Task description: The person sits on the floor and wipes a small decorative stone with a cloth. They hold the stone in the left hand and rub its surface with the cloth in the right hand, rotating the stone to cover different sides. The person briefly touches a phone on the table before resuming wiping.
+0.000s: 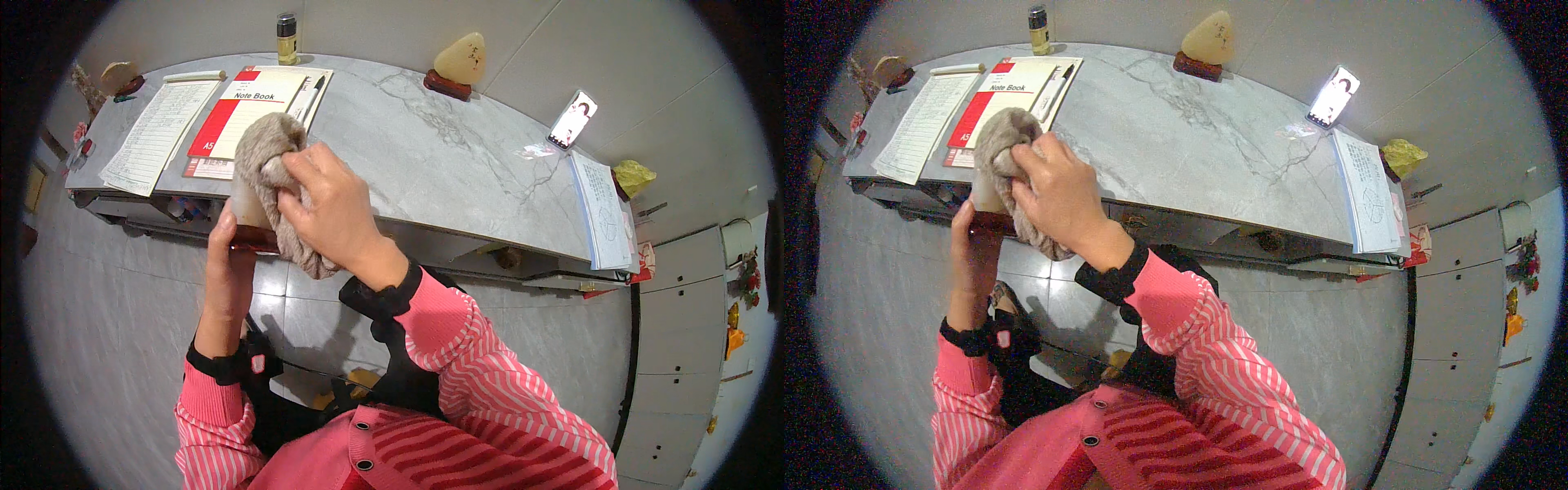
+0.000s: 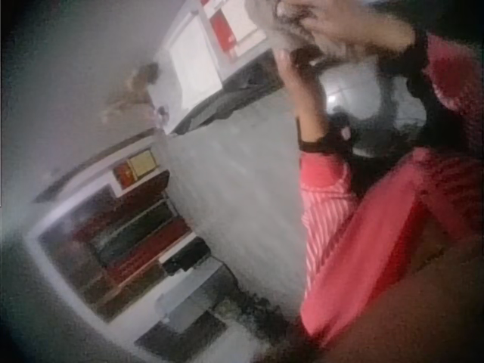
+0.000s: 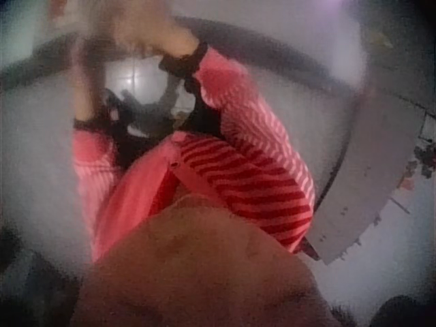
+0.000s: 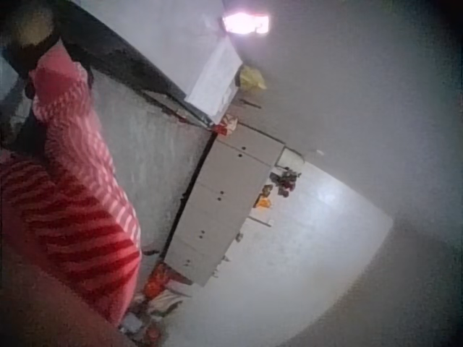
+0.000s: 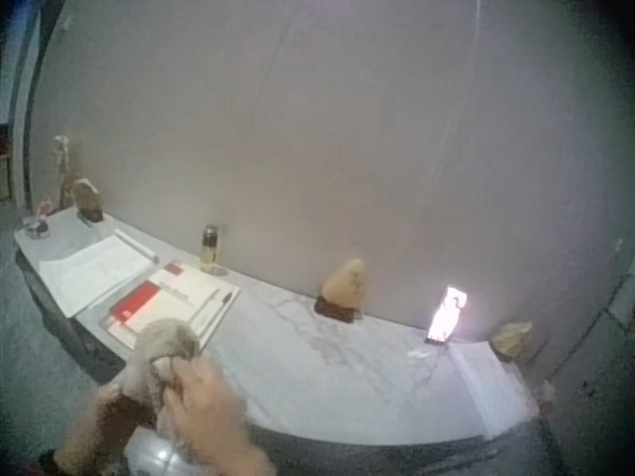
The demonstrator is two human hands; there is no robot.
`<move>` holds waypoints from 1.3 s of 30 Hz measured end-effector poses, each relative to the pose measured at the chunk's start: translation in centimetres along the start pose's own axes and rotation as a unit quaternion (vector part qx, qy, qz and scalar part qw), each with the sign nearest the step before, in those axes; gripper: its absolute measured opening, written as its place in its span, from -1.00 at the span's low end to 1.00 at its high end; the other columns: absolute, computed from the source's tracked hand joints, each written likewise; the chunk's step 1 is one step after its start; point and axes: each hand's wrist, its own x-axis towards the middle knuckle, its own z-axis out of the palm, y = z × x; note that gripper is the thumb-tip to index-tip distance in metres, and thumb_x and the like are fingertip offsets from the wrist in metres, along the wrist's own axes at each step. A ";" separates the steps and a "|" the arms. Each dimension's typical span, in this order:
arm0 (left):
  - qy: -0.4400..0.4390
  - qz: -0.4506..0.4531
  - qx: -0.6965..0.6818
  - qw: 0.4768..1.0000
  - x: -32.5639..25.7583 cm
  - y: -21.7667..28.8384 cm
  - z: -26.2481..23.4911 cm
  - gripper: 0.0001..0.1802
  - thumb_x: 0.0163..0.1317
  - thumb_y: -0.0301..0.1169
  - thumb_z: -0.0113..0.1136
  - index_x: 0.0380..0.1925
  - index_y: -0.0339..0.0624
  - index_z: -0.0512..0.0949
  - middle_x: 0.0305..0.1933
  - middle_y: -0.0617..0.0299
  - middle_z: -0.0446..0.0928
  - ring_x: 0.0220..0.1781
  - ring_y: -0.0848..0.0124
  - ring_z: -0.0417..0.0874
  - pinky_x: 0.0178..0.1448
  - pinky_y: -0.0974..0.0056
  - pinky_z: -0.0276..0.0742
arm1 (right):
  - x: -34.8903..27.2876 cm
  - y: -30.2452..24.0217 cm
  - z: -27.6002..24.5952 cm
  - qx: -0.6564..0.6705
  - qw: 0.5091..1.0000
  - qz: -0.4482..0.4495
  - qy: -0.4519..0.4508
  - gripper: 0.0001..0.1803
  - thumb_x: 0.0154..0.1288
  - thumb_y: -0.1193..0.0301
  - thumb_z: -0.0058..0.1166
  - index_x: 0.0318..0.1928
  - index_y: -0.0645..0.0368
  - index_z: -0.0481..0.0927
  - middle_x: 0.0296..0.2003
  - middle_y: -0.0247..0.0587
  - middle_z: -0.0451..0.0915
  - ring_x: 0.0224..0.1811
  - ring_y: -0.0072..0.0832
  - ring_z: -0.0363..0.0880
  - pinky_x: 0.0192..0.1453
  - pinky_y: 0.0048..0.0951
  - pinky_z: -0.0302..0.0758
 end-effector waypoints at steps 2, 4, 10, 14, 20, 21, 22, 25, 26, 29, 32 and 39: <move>-0.008 -0.002 0.016 1.000 -0.2 0.1 0.2 -0.33 0.32 0.04 -0.10 0.27 -0.21 0.33 0.11 0.22 0.53 0.09 0.37 0.55 0.14 0.24 0.43 | 0.2 0.4 0.4 0.008 1.000 0.022 0.018 -0.64 0.04 0.46 0.20 -0.09 0.17 0.52 -0.24 -0.05 0.49 -0.22 -0.04 0.55 -0.17 -0.17 0.51; 0.008 0.006 0.025 1.000 -0.2 0.2 0.0 -0.34 0.32 0.03 -0.09 0.26 -0.20 0.34 0.08 0.21 0.55 0.04 0.36 0.59 0.12 0.23 0.46 | 0.3 0.4 0.7 0.014 0.999 0.039 0.024 -0.64 0.06 0.44 0.19 -0.07 0.17 0.53 -0.24 -0.04 0.48 -0.23 -0.03 0.55 -0.17 -0.17 0.51; 0.121 0.054 -0.052 0.990 0.7 0.8 -1.1 -0.53 0.31 0.02 -0.01 -0.16 -0.17 0.58 -0.22 0.17 0.63 -0.17 0.30 0.64 -0.01 0.22 0.49 | -0.6 -0.6 0.4 -0.002 0.998 -0.002 -0.065 -0.62 0.05 0.41 0.19 -0.06 0.15 0.54 -0.24 -0.07 0.48 -0.22 -0.06 0.56 -0.18 -0.18 0.52; 0.139 0.054 -0.091 0.985 1.6 1.5 -1.7 -0.56 0.30 0.01 0.03 -0.28 -0.16 0.60 -0.29 0.17 0.65 -0.23 0.33 0.63 -0.04 0.24 0.47 | -1.1 -0.6 -0.5 0.012 0.992 -0.038 -0.122 -0.62 0.02 0.43 0.20 -0.07 0.12 0.55 -0.22 -0.11 0.48 -0.20 -0.10 0.56 -0.19 -0.21 0.52; 0.057 0.018 -0.136 0.989 1.7 0.4 -0.7 -0.61 0.35 -0.05 0.01 -0.17 -0.13 0.57 -0.12 0.28 0.61 -0.04 0.43 0.56 0.10 0.27 0.39 | -1.1 -0.4 -1.2 0.006 0.995 -0.064 -0.076 -0.60 -0.04 0.44 0.23 -0.09 0.05 0.56 -0.21 -0.13 0.47 -0.17 -0.13 0.56 -0.22 -0.22 0.55; 0.041 0.014 -0.109 0.993 1.7 0.1 -0.5 -0.58 0.37 -0.04 -0.02 -0.08 -0.14 0.54 -0.04 0.26 0.58 0.04 0.41 0.54 0.17 0.25 0.37 | -1.1 -0.5 -1.3 -0.001 0.995 -0.070 -0.068 -0.59 -0.06 0.46 0.25 -0.08 0.05 0.57 -0.21 -0.14 0.49 -0.19 -0.14 0.57 -0.20 -0.24 0.54; 0.025 0.009 -0.082 0.996 1.6 -0.3 -0.2 -0.55 0.38 -0.03 -0.05 0.01 -0.15 0.51 0.04 0.24 0.56 0.12 0.38 0.53 0.23 0.22 0.36 | -1.0 -0.4 -1.3 -0.001 0.995 -0.078 -0.060 -0.58 -0.06 0.44 0.25 -0.09 0.03 0.56 -0.20 -0.14 0.47 -0.17 -0.13 0.56 -0.22 -0.23 0.55; 0.032 -0.009 -0.040 0.999 1.6 -0.9 0.4 -0.47 0.40 0.01 -0.08 0.15 -0.13 0.43 0.13 0.25 0.50 0.17 0.42 0.48 0.26 0.24 0.34 | -0.8 -0.4 -1.4 -0.004 0.995 -0.095 -0.038 -0.57 -0.08 0.40 0.26 -0.09 0.00 0.54 -0.19 -0.13 0.45 -0.14 -0.13 0.55 -0.26 -0.21 0.57; 0.041 -0.012 -0.040 0.998 1.4 -1.0 0.7 -0.50 0.39 0.01 -0.06 0.10 -0.12 0.45 0.05 0.28 0.52 0.09 0.47 0.48 0.19 0.28 0.35 | -0.7 -0.3 -1.4 -0.010 0.995 -0.091 -0.036 -0.57 -0.08 0.40 0.27 -0.09 -0.01 0.54 -0.18 -0.13 0.45 -0.14 -0.13 0.55 -0.25 -0.21 0.57; 0.008 -0.020 0.029 0.999 1.0 -0.5 1.3 -0.39 0.34 0.06 -0.06 0.16 -0.18 0.43 -0.17 0.23 0.59 -0.14 0.48 0.56 0.02 0.33 0.44 | -0.5 0.0 -1.2 -0.016 0.998 -0.062 0.016 -0.57 -0.06 0.47 0.25 -0.07 0.07 0.56 -0.19 -0.11 0.49 -0.18 -0.09 0.56 -0.20 -0.23 0.55; 0.005 -0.017 0.076 0.997 0.4 0.0 2.3 -0.26 0.26 0.08 -0.07 0.26 -0.26 0.35 -0.18 0.16 0.61 -0.27 0.41 0.63 -0.11 0.31 0.52 | 0.2 0.9 -1.1 -0.011 0.998 -0.018 0.065 -0.61 0.01 0.50 0.21 -0.06 0.17 0.55 -0.22 -0.06 0.51 -0.21 -0.05 0.56 -0.18 -0.23 0.53; -0.029 -0.029 0.022 0.999 0.2 0.4 1.6 -0.31 0.30 0.08 -0.12 0.18 -0.29 0.44 0.01 0.05 0.61 -0.09 0.24 0.68 0.02 0.15 0.56 | 0.2 2.7 -1.2 -0.006 0.996 0.066 0.056 -0.61 0.18 0.41 0.15 0.01 0.29 0.47 -0.23 0.00 0.47 -0.24 0.01 0.57 -0.18 -0.11 0.53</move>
